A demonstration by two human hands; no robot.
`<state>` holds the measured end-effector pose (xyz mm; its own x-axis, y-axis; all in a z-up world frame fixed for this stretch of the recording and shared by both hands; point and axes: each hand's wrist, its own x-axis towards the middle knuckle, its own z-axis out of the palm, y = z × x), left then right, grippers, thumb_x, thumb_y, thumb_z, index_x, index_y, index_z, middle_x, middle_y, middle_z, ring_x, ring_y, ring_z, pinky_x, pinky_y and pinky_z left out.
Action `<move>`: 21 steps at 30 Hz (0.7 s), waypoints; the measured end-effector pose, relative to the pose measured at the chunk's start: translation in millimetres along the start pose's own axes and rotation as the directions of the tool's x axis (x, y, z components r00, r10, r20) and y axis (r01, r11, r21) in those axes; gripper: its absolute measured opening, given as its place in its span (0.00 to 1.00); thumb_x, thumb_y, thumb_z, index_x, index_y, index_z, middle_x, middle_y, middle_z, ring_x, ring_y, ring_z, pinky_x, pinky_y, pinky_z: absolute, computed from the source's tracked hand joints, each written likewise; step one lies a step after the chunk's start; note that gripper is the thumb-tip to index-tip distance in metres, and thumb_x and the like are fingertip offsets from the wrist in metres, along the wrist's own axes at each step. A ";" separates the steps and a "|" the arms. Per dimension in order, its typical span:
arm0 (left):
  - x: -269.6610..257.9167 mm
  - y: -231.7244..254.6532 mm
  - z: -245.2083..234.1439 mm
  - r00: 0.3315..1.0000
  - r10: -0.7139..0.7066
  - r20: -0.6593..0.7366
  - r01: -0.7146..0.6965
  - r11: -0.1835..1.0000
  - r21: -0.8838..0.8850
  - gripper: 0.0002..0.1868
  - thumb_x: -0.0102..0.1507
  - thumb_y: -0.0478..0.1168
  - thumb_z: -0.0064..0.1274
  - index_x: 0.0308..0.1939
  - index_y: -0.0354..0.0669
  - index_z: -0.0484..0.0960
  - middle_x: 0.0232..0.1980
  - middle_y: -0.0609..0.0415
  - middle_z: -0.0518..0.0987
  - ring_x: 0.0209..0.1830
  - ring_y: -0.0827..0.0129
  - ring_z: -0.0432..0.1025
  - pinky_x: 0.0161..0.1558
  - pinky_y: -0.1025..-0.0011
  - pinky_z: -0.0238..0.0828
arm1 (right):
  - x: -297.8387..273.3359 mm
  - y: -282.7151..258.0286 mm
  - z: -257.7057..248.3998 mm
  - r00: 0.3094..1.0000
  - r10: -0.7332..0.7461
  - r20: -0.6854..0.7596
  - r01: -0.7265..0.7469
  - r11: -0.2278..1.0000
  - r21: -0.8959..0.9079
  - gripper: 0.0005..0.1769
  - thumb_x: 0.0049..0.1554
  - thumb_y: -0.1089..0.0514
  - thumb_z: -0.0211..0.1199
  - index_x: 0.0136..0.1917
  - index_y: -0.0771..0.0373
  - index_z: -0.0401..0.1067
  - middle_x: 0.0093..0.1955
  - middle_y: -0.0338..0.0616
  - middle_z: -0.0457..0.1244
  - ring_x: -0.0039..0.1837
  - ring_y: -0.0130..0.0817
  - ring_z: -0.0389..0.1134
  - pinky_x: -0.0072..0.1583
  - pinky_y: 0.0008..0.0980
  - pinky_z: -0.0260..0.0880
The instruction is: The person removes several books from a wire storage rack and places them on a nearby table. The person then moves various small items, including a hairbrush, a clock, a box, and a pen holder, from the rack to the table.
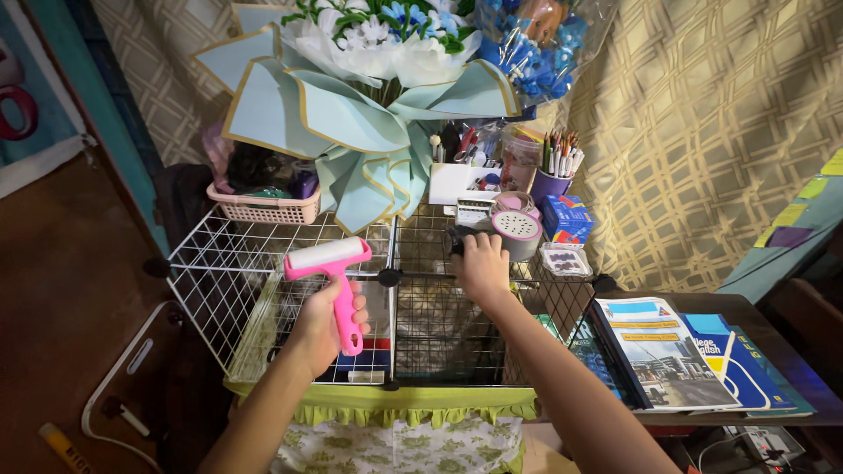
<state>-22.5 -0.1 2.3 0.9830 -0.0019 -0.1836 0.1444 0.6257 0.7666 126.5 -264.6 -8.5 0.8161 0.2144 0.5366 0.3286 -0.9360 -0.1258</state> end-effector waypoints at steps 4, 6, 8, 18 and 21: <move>-11.5 0.8 1.5 1.000 -0.001 -0.007 0.002 1.000 0.008 0.14 0.69 0.49 0.41 0.46 0.41 0.70 0.30 0.55 0.70 0.25 0.69 0.63 0.31 0.64 0.63 | -0.3 9.9 0.8 0.995 -0.074 -0.062 0.078 0.995 0.065 0.22 0.55 0.51 0.65 0.59 0.64 0.70 0.59 0.49 0.63 0.63 0.51 0.60 0.61 0.45 0.66; -15.7 -0.6 -0.5 1.000 0.002 -0.022 -0.001 1.000 0.027 0.14 0.69 0.49 0.43 0.46 0.41 0.71 0.29 0.56 0.69 0.24 0.70 0.62 0.30 0.66 0.62 | -2.9 10.4 -2.5 0.994 -0.086 -0.064 0.090 0.993 0.075 0.20 0.55 0.54 0.65 0.58 0.63 0.71 0.57 0.47 0.64 0.63 0.51 0.60 0.61 0.44 0.66; -19.5 -3.4 -3.1 0.999 0.010 -0.041 -0.008 0.998 0.057 0.15 0.69 0.50 0.44 0.46 0.42 0.70 0.28 0.57 0.68 0.22 0.71 0.61 0.29 0.67 0.61 | -6.2 8.8 -8.8 0.993 -0.092 -0.073 0.098 0.991 0.087 0.18 0.54 0.55 0.66 0.57 0.62 0.71 0.56 0.46 0.65 0.64 0.52 0.60 0.61 0.44 0.67; -46.0 -15.8 -11.2 0.991 0.076 -0.113 -0.062 0.990 0.125 0.13 0.67 0.49 0.49 0.47 0.45 0.69 0.26 0.57 0.69 0.18 0.73 0.61 0.23 0.68 0.60 | -18.0 -23.6 -54.9 0.953 -0.165 -0.255 0.211 0.963 0.165 0.16 0.52 0.53 0.69 0.52 0.60 0.76 0.51 0.43 0.68 0.61 0.49 0.63 0.57 0.44 0.69; -60.4 -20.3 -15.9 0.970 0.113 -0.216 -0.067 0.976 0.209 0.12 0.65 0.48 0.51 0.45 0.51 0.66 0.26 0.57 0.70 0.17 0.73 0.61 0.21 0.68 0.59 | -32.4 -39.9 -65.2 0.928 -0.234 -0.290 0.286 0.946 0.154 0.17 0.51 0.53 0.70 0.52 0.61 0.77 0.51 0.43 0.69 0.60 0.50 0.63 0.56 0.45 0.69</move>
<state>-86.6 -0.3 -11.9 0.9451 0.2373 -0.2248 0.0990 0.4476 0.8888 55.9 -252.5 33.5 0.5431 0.3370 0.7691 0.6176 -0.7808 -0.0939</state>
